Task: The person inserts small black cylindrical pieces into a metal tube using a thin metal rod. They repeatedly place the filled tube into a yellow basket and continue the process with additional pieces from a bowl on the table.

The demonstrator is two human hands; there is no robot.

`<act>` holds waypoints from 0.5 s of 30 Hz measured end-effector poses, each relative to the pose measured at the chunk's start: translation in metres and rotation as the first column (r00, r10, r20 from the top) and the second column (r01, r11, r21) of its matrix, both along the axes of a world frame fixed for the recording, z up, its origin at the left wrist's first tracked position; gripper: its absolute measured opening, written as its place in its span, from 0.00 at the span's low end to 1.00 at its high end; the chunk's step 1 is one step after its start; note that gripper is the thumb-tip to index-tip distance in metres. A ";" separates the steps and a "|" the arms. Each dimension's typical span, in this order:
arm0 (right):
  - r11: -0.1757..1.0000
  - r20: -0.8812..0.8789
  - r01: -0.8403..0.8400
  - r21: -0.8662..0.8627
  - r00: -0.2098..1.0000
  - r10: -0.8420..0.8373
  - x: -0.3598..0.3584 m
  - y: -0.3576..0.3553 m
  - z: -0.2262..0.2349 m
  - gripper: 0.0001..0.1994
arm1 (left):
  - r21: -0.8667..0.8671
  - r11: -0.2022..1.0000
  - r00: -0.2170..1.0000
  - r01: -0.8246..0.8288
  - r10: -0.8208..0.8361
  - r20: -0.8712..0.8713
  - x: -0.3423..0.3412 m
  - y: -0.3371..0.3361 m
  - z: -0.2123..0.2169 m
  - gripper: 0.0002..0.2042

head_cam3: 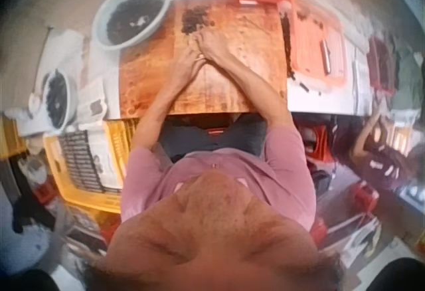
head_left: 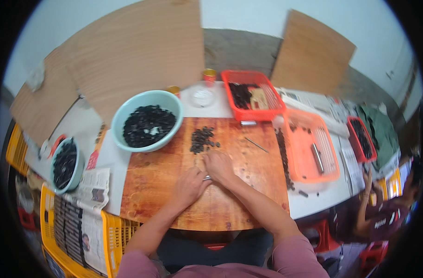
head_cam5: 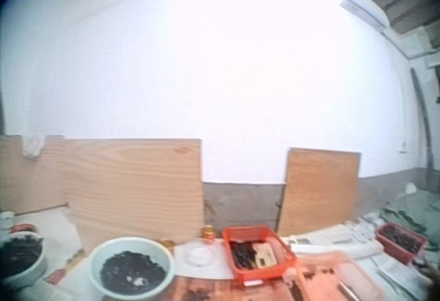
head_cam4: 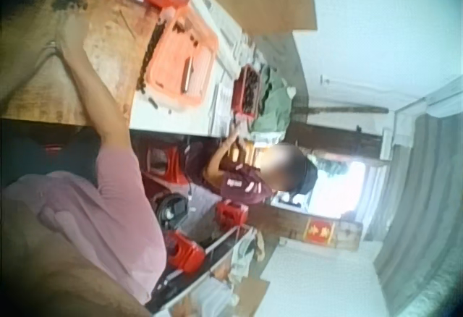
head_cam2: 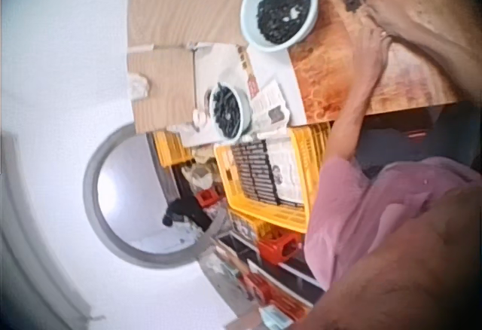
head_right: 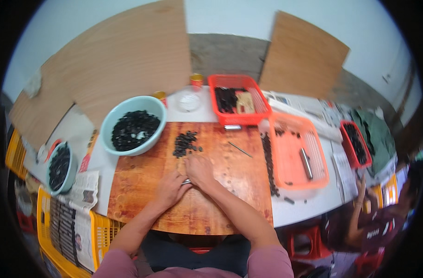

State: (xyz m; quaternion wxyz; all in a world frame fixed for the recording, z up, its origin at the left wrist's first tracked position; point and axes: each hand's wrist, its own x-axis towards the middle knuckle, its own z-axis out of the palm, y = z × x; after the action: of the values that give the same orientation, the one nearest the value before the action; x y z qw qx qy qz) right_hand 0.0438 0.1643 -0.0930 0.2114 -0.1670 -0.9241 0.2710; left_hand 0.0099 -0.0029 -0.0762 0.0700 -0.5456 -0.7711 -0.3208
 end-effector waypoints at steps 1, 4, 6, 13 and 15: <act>1.000 -0.038 0.008 0.008 0.999 -0.008 0.000 -0.004 -0.001 0.16 | -0.006 1.000 1.000 -0.021 0.021 -0.004 0.000 -0.002 0.002 0.12; 0.999 -0.101 0.014 0.033 0.995 -0.011 0.001 -0.006 0.005 0.15 | -0.027 0.999 1.000 -0.018 0.018 0.024 -0.004 -0.004 0.004 0.12; 1.000 -0.070 0.016 0.021 0.997 -0.014 0.000 -0.008 0.009 0.15 | -0.013 1.000 0.999 0.009 -0.009 0.031 -0.005 -0.001 0.012 0.11; 0.999 0.088 0.027 0.025 0.996 -0.029 0.000 -0.006 0.001 0.14 | -0.016 1.000 1.000 0.007 -0.007 0.016 -0.005 -0.003 0.008 0.11; 0.999 0.082 0.022 0.044 0.996 -0.026 0.002 -0.007 0.004 0.14 | -0.028 1.000 0.999 0.014 -0.013 0.030 -0.006 -0.004 0.005 0.11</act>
State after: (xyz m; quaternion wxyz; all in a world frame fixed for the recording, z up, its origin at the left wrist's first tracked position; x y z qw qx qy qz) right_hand 0.0461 0.1573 -0.0890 0.1798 -0.1845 -0.9356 0.2414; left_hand 0.0042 -0.0071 -0.0713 0.0488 -0.5468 -0.7728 -0.3185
